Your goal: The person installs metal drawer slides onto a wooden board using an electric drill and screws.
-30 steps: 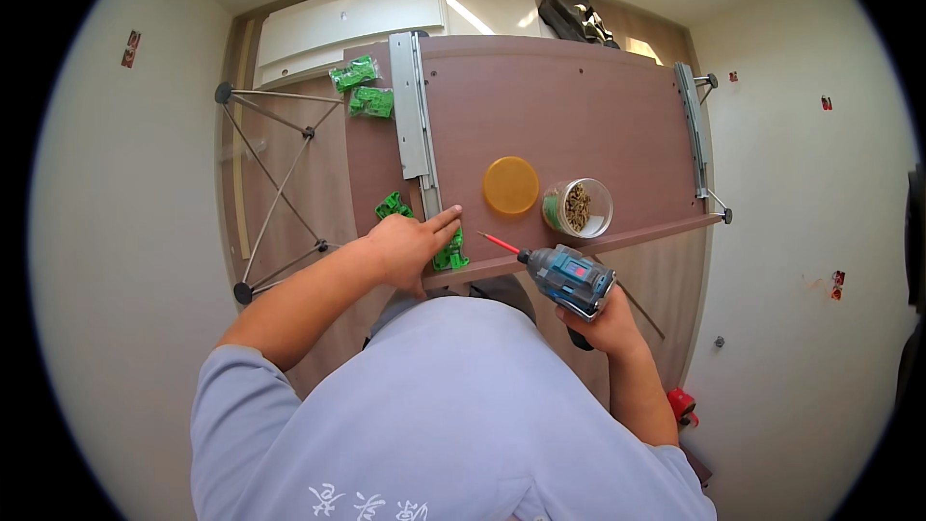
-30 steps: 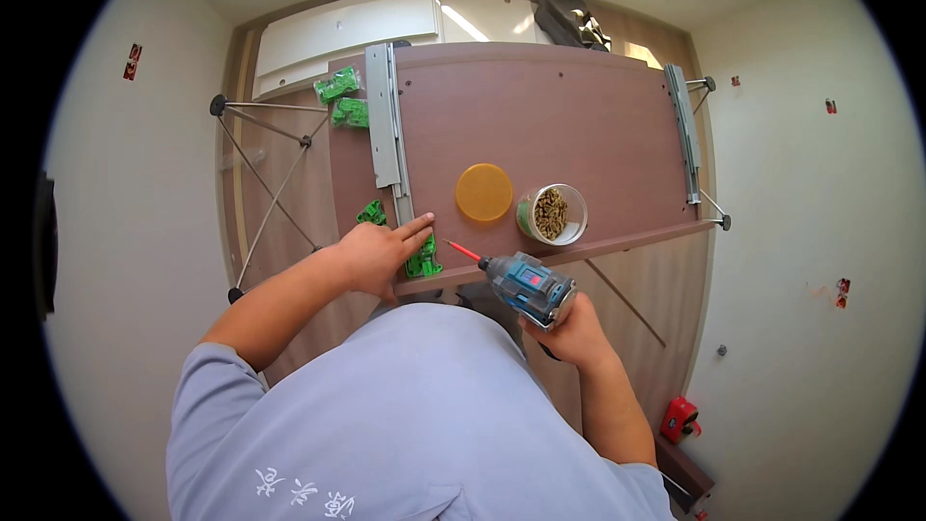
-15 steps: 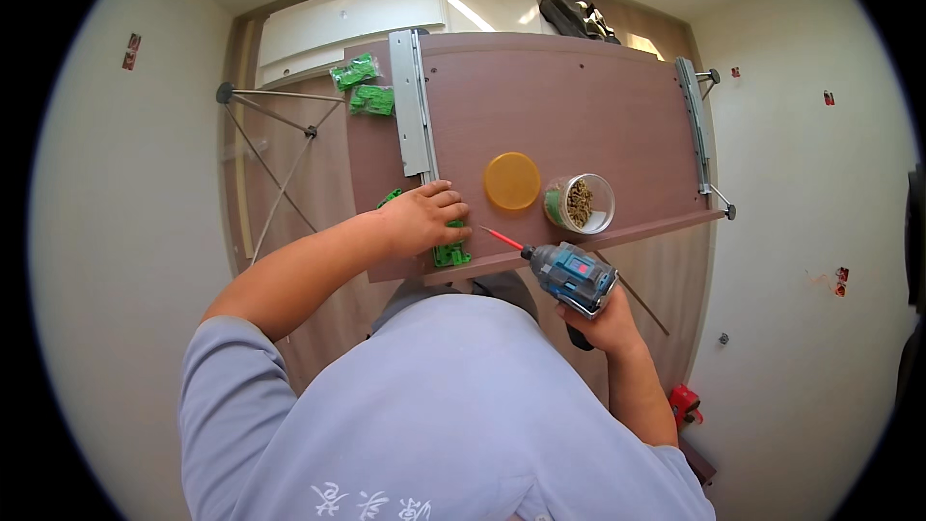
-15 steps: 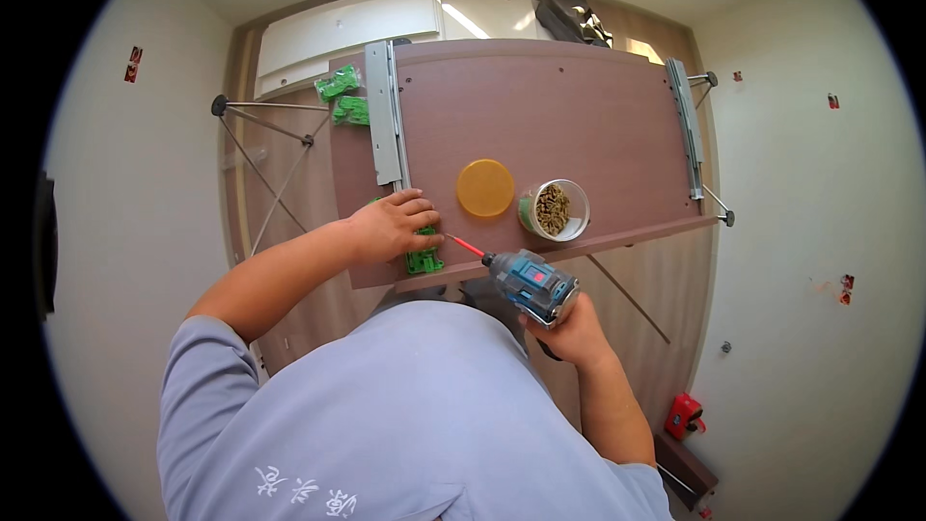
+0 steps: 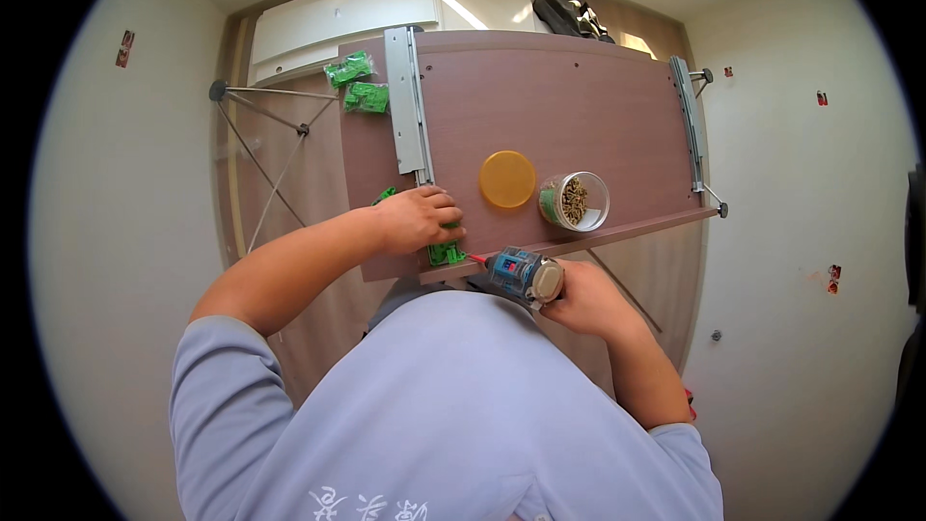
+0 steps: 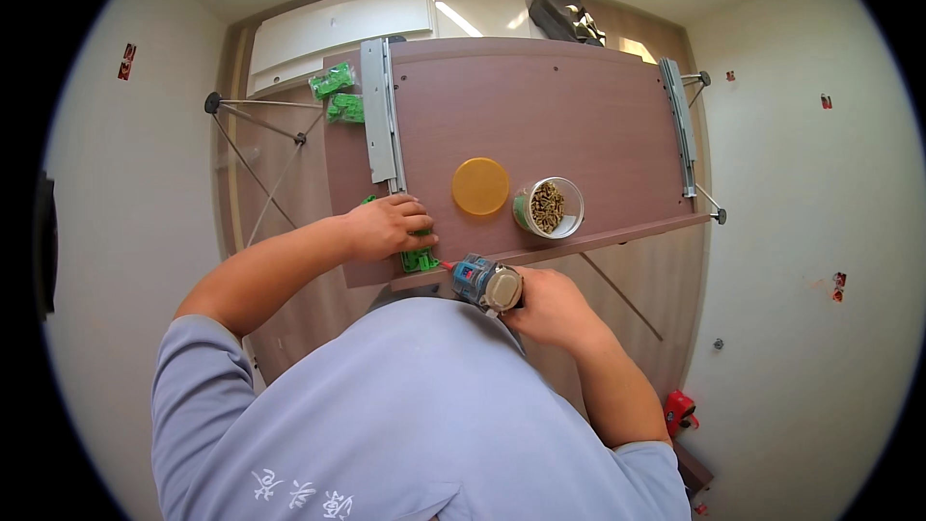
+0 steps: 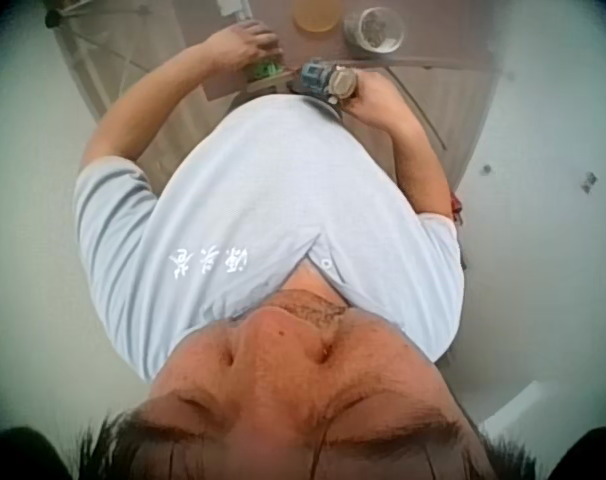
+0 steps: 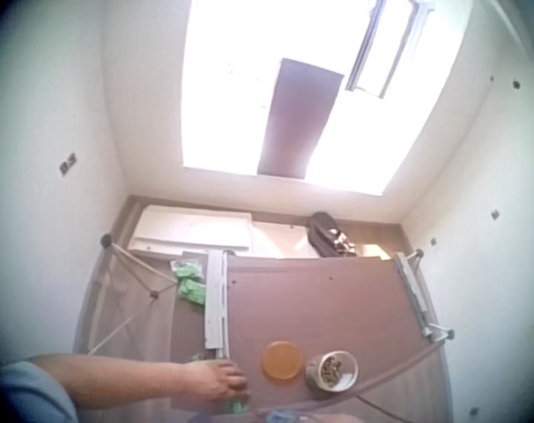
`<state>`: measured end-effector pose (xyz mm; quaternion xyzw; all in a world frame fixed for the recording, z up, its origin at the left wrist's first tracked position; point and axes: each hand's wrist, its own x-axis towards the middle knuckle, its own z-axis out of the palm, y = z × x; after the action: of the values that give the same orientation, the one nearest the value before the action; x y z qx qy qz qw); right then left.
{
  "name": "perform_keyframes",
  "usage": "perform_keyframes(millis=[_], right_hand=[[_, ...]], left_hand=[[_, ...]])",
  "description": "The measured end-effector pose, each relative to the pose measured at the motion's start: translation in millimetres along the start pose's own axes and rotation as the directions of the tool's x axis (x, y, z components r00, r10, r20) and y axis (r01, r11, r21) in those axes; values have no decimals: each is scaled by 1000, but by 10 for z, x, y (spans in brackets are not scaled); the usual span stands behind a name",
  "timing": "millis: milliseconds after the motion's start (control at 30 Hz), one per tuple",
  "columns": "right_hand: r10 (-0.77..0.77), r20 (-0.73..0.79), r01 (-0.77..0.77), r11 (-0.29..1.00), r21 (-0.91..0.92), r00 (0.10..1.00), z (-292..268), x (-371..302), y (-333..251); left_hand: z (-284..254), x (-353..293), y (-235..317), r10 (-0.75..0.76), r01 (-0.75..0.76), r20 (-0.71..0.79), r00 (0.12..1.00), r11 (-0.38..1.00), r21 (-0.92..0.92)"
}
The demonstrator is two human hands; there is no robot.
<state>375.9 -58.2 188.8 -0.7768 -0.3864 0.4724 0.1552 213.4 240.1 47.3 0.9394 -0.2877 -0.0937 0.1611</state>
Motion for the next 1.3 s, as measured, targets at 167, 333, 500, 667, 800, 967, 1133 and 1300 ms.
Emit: perform_keyframes(millis=[167,333,500,667,800,967,1133,1300], right_hand=[[21,28,-20,998,-54,999,36,87,-212],[-4,38,8,994,-109,999,103,153,-366],[2,68,13,974,-227,998,197,211,-493],[33,104,7,934,-356,994,159,369,-679],[72,122,-17,916,-400,990,160,346,-740],[72,123,-11,901,-434,990,204,346,-745],[81,125,-14,887,-462,989,301,382,-705],[112,135,-36,884,-466,984,300,381,-739]], left_hand=[[36,-67,9,4,-4,-10,1000,1000,25],[95,-175,14,-3,3,-2,1000,1000,2],[73,-242,30,-4,5,15,1000,1000,-21],[133,-284,1,-4,4,13,1000,1000,0],[170,-283,34,-4,4,35,999,1000,-14],[110,-276,55,2,-2,55,998,1000,3],[120,-331,97,-2,2,46,999,1000,-2],[126,-391,120,-6,6,27,1000,1000,8]])
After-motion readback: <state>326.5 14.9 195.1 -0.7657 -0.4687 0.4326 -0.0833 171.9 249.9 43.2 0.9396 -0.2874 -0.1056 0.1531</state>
